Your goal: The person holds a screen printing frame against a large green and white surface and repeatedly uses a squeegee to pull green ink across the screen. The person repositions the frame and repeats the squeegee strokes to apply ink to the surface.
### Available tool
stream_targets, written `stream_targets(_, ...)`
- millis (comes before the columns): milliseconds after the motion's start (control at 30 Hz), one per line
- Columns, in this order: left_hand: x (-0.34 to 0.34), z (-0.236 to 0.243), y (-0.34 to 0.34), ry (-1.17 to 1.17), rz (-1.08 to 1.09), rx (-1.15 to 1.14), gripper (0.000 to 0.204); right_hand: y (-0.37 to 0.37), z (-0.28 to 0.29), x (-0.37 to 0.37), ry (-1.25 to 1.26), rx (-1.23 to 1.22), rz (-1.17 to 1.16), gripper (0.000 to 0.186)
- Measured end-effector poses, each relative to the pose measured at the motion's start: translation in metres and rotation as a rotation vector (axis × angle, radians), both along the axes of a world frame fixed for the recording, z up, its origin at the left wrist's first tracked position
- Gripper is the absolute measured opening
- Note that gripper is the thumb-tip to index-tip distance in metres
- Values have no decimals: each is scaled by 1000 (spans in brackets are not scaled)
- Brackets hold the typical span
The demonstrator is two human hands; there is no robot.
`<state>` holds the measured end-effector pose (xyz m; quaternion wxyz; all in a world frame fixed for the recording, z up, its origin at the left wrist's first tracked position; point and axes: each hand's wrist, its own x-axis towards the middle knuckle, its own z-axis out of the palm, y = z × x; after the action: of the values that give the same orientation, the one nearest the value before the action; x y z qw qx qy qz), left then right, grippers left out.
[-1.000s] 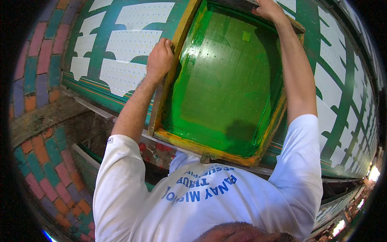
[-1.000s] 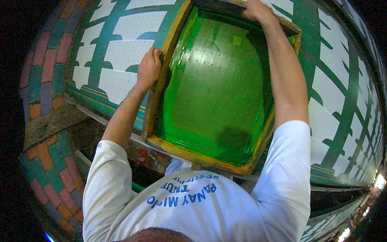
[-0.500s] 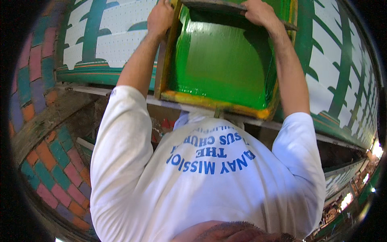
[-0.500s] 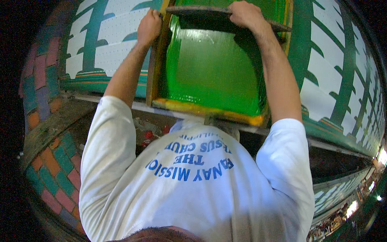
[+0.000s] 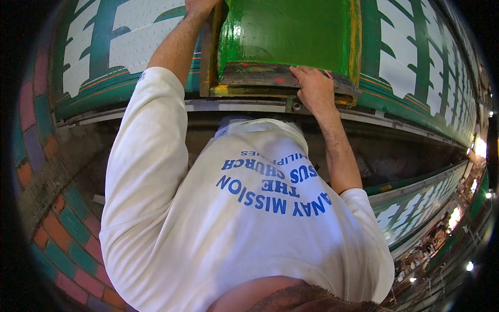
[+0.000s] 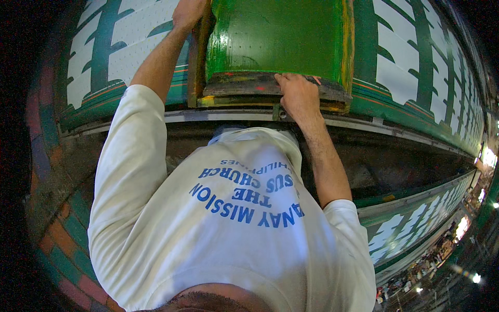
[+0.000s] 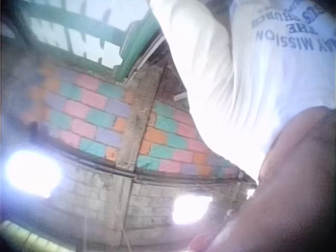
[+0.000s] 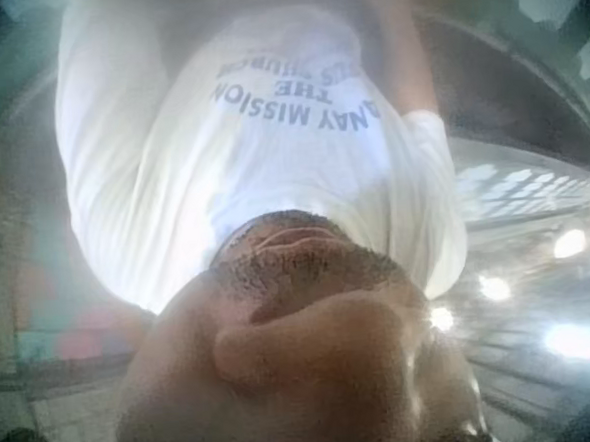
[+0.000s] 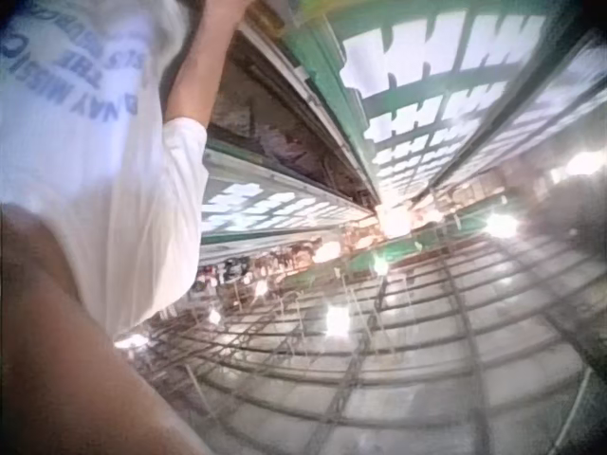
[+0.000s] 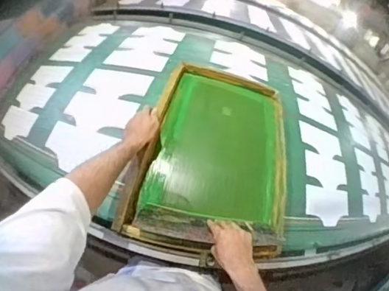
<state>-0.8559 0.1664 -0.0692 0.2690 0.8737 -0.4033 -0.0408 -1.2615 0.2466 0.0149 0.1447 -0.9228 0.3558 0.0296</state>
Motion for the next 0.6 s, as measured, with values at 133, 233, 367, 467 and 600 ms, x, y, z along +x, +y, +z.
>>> stream_targets(133,-1,10,3,-226,-175,89,48,-10,9,0,-18,21,-13,54)
stream_targets(233,-8,18,2,32,-8,114,44,-11,15,-4,41,101,-30,51)
stream_targets(367,-9,13,-3,-9,21,98,44,9,9,-17,29,48,92,44)
stream_targets(467,11,7,-4,-3,31,108,65,24,2,-27,-114,61,113,45)
stream_targets(600,20,2,-4,38,25,115,61,16,8,-58,-179,323,162,49)
